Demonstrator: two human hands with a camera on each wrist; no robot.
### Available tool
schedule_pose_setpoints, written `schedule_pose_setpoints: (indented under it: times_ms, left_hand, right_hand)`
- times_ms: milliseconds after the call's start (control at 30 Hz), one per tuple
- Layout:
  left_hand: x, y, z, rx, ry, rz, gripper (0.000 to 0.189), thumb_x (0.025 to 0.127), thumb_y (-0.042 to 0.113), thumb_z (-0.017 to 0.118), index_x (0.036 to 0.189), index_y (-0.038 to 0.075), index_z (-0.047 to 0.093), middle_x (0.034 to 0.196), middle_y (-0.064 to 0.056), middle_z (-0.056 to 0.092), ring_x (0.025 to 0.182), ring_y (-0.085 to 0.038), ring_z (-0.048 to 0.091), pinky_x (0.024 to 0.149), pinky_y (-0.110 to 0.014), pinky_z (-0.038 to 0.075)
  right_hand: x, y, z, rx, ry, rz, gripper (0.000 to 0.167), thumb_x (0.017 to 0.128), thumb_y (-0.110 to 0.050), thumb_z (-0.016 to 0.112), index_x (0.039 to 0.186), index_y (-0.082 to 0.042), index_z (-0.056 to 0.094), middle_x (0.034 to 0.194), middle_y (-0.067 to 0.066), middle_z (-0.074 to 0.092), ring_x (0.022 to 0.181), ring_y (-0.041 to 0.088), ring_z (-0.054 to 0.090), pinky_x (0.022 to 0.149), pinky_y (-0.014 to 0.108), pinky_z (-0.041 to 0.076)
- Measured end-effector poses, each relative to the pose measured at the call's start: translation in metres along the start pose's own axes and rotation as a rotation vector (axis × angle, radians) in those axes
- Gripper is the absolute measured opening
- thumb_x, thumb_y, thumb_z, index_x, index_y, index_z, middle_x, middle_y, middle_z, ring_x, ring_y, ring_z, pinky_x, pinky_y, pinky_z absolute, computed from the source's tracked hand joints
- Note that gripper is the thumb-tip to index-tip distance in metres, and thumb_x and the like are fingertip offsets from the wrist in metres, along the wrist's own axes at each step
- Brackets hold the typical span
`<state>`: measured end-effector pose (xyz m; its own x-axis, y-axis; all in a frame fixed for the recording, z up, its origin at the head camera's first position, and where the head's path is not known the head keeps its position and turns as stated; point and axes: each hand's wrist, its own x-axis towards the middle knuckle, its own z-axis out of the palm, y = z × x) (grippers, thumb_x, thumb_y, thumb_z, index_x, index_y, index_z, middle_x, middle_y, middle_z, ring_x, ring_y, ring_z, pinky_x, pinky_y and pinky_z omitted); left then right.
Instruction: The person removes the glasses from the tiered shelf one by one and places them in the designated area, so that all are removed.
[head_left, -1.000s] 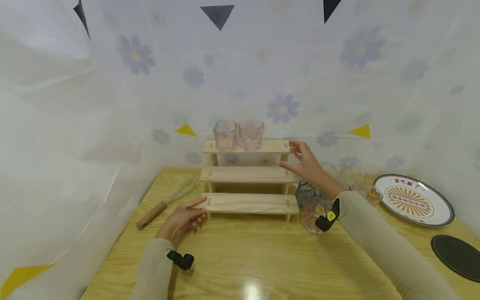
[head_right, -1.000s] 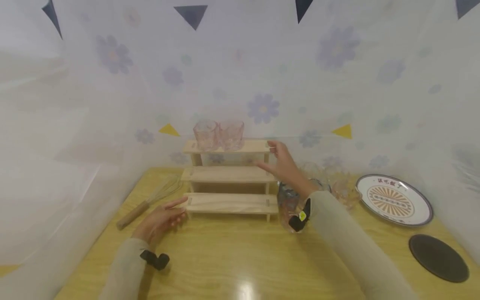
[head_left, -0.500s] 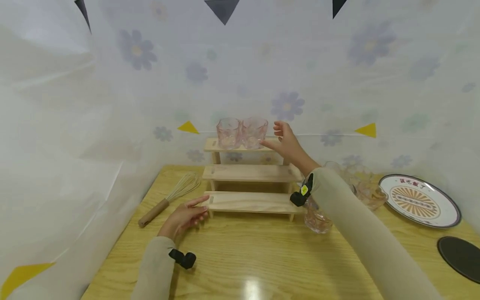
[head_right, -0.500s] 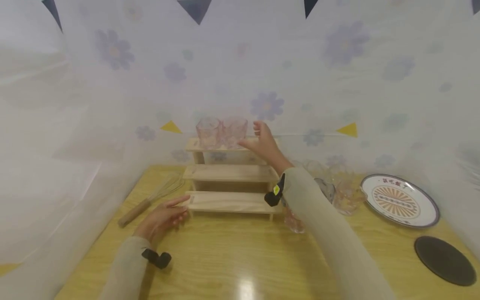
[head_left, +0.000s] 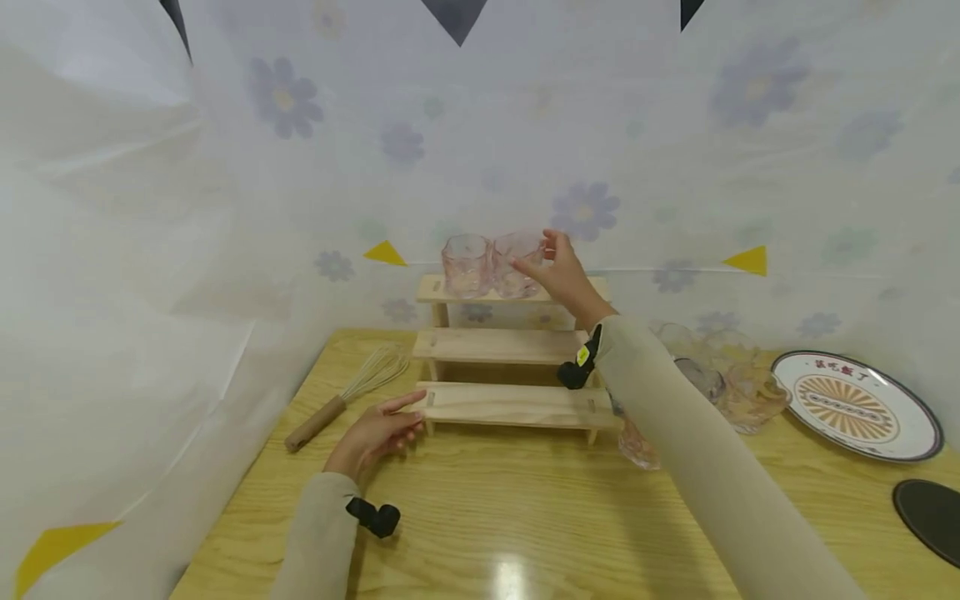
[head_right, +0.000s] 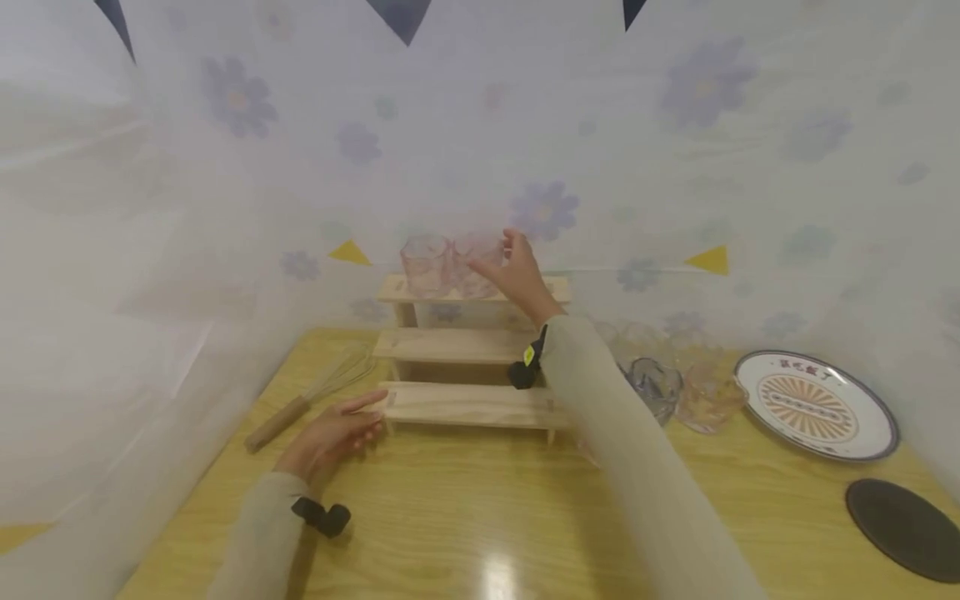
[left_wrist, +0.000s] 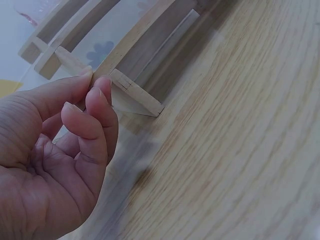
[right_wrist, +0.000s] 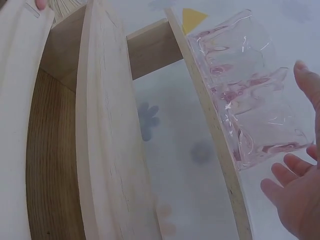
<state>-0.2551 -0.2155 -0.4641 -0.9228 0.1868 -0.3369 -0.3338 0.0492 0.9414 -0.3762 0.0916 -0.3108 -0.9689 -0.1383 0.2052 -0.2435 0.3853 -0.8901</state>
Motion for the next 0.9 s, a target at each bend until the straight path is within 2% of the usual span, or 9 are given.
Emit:
schedule_pose_setpoints:
  times_ms: [333,667,800,900]
  left_hand:
    - [0.0,0.0,0.003,0.006,-0.009,0.005,0.051,0.091,0.013,0.065,0.14,0.017,0.05,0.078,-0.002,0.068,0.06,-0.007,0.054,0.048,-0.018,0.039]
    - [0.004,0.001,0.007,0.003,-0.025,0.002,0.052,0.09,0.011,0.064,0.139,0.016,0.05,0.077,-0.002,0.067,0.059,-0.007,0.053,0.049,-0.019,0.039]
    - [0.003,-0.002,0.007,0.01,-0.027,-0.012,0.051,0.091,0.011,0.064,0.139,0.016,0.05,0.078,-0.002,0.068,0.06,-0.007,0.054,0.049,-0.019,0.039]
    - [0.004,-0.002,0.005,0.014,-0.033,-0.003,0.051,0.09,0.012,0.065,0.139,0.016,0.05,0.078,-0.002,0.068,0.06,-0.007,0.054,0.049,-0.018,0.04]
  right_hand:
    - [0.002,-0.004,0.009,-0.004,-0.007,0.028,0.09,0.085,-0.046,0.067,0.15,-0.013,0.015,0.145,0.007,0.032,0.135,0.027,0.029,0.106,0.046,0.03]
    - [-0.005,-0.001,0.004,-0.036,0.075,0.013,0.086,0.083,-0.046,0.069,0.147,-0.01,0.024,0.136,0.006,0.041,0.13,0.026,0.035,0.104,0.045,0.033]
    - [-0.01,0.005,0.004,-0.028,0.093,0.021,0.087,0.082,-0.047,0.07,0.147,-0.01,0.025,0.136,0.006,0.042,0.128,0.025,0.037,0.104,0.044,0.033]
    - [-0.013,0.006,0.003,0.005,0.121,-0.001,0.086,0.081,-0.046,0.072,0.146,-0.01,0.027,0.134,0.007,0.043,0.125,0.024,0.039,0.103,0.044,0.034]
